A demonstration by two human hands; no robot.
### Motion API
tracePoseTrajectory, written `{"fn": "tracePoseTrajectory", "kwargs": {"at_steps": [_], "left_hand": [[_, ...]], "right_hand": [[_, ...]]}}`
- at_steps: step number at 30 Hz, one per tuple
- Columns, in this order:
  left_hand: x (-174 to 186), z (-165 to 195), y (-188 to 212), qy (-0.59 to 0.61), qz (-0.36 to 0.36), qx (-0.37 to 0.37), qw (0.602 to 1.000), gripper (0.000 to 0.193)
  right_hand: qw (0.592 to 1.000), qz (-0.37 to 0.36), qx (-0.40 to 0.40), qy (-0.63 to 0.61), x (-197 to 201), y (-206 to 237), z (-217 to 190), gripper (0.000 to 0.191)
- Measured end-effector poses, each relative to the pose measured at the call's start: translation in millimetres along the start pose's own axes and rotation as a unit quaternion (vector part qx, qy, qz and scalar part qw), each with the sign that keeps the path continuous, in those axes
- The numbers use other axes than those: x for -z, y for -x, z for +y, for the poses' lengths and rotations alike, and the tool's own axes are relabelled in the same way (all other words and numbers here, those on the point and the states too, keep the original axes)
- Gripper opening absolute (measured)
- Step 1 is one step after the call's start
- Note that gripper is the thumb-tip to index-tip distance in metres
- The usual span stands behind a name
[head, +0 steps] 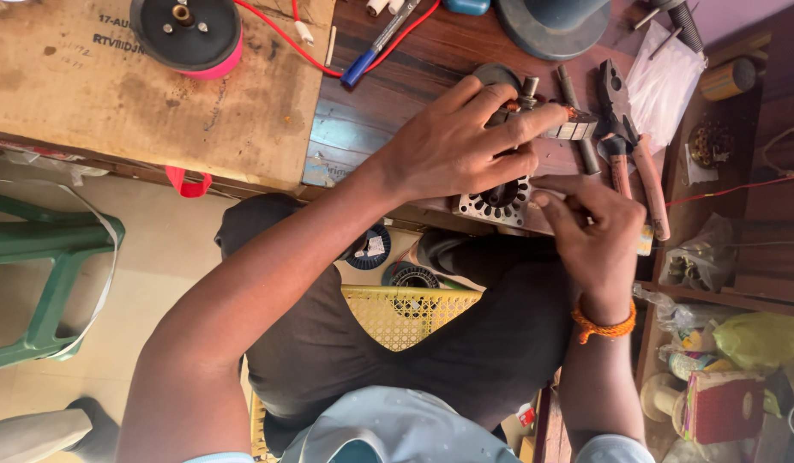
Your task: The person sits at a workbench winding insulated copper wire by hand into the slots of a motor armature rotor, pressing each coil into place and turning the rotor to work around it. They repeatedly feed, seat, and adjust the wire windings around the rotor's circumference.
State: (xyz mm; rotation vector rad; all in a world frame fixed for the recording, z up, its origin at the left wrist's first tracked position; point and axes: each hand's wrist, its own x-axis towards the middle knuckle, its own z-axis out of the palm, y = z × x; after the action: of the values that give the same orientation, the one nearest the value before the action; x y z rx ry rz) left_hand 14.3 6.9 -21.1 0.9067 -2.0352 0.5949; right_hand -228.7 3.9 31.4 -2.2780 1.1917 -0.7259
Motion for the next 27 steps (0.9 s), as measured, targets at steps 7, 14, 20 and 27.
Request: {"fn": "tracePoseTrajectory", "kwargs": {"at_steps": [7,14,20,27], "left_hand": [[1.8,-0.1,0.6,-0.007,0.023,0.023,0.999,0.013],[-1.3,1.9,0.5,0.043,0.027,0.058,0.997,0.019],[-6.4,5.2,4.0,0.082,0.042,0.086,0.992,0.035],[-2.5,2.1,3.1,0.033,0.020,0.044,0.998,0.010]], "right_hand": [[1.000,0.015,-0.010,-0.005,21.3,-9.1,-15.6,0.009],[0.998,0.027,0.053,0.020,28.9,-33.8,-48.8,0.006],[0.990,0.014,0.125,0.069,26.3,-64.8,-54.3,0.010],[0.978,-0.029,0.205,0.038,25.4,-94.0,-30.4,0.011]]}}
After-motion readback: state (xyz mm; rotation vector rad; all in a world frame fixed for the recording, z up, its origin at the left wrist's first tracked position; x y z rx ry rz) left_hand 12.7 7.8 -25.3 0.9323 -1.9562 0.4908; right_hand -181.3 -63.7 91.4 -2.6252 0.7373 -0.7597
